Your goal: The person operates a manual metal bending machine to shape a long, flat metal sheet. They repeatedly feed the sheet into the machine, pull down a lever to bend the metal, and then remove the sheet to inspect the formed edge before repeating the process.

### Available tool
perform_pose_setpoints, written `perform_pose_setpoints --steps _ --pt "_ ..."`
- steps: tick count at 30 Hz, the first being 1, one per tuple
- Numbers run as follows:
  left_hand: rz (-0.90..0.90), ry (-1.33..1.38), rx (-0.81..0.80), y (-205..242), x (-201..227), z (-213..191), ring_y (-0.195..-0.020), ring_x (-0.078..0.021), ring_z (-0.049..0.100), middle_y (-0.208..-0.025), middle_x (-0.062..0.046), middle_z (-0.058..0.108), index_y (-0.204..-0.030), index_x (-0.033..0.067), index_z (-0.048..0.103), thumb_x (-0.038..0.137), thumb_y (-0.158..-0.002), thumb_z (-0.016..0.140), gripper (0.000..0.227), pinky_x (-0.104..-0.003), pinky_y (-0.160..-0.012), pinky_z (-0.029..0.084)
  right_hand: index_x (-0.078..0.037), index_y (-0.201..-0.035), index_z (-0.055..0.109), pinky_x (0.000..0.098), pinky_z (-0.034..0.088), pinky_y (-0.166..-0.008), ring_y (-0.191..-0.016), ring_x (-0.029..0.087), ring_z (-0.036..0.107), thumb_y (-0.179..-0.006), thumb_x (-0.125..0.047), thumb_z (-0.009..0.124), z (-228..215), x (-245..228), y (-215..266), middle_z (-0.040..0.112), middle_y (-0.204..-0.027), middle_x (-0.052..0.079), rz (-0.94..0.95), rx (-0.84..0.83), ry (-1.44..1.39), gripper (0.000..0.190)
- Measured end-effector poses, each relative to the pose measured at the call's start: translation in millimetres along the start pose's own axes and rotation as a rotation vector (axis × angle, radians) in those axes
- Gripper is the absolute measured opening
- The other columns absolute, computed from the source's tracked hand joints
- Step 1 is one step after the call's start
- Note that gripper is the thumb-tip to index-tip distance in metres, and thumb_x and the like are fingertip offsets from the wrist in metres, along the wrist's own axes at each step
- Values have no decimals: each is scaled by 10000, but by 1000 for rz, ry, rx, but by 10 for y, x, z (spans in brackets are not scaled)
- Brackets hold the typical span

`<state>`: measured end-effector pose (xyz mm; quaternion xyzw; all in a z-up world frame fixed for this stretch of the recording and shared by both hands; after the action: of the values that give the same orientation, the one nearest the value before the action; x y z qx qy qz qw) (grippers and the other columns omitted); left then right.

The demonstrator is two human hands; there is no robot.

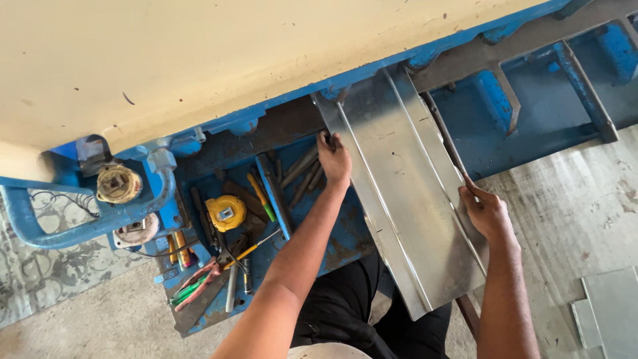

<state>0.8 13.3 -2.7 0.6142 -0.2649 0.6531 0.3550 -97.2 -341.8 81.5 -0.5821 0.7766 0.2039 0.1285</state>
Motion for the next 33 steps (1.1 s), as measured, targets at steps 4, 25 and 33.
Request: perform_pose_setpoints --steps 4,25,33 --pt "13 28 15 -44 -122 32 -801 -188 598 -920 -120 640 -1132 -42 551 72 -1003 545 173 -328 -770 501 -306 -1403 670 385 540 -755 -729 225 679 -1002 -507 631 32 54 -5 709 -779 190 -3 -2 -20 450" --pt "-18 -98 48 52 136 -38 -786 -309 660 -886 -201 683 -1017 -24 598 171 -1010 578 196 -416 -755 509 -330 -1417 662 412 554 -837 -838 268 743 -1004 -486 645 -20 -82 75 755 -949 203 14 -8 -2 442" --pt "49 19 55 1 -77 -4 -769 -259 634 -876 -174 679 -1015 -20 605 200 -1017 590 221 -406 -760 513 -312 -1423 694 451 564 -778 -754 355 716 -1052 -504 613 -212 -310 148 711 -832 274 90 -4 109 425"
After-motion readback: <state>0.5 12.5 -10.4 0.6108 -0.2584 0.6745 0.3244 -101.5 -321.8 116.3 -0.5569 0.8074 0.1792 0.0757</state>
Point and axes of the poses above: each hand's wrist, its own y-axis away from the middle knuckle, its own z-axis out of the palm, x = y × z, the point moved 2 cm from there along -y, towards the middle knuckle
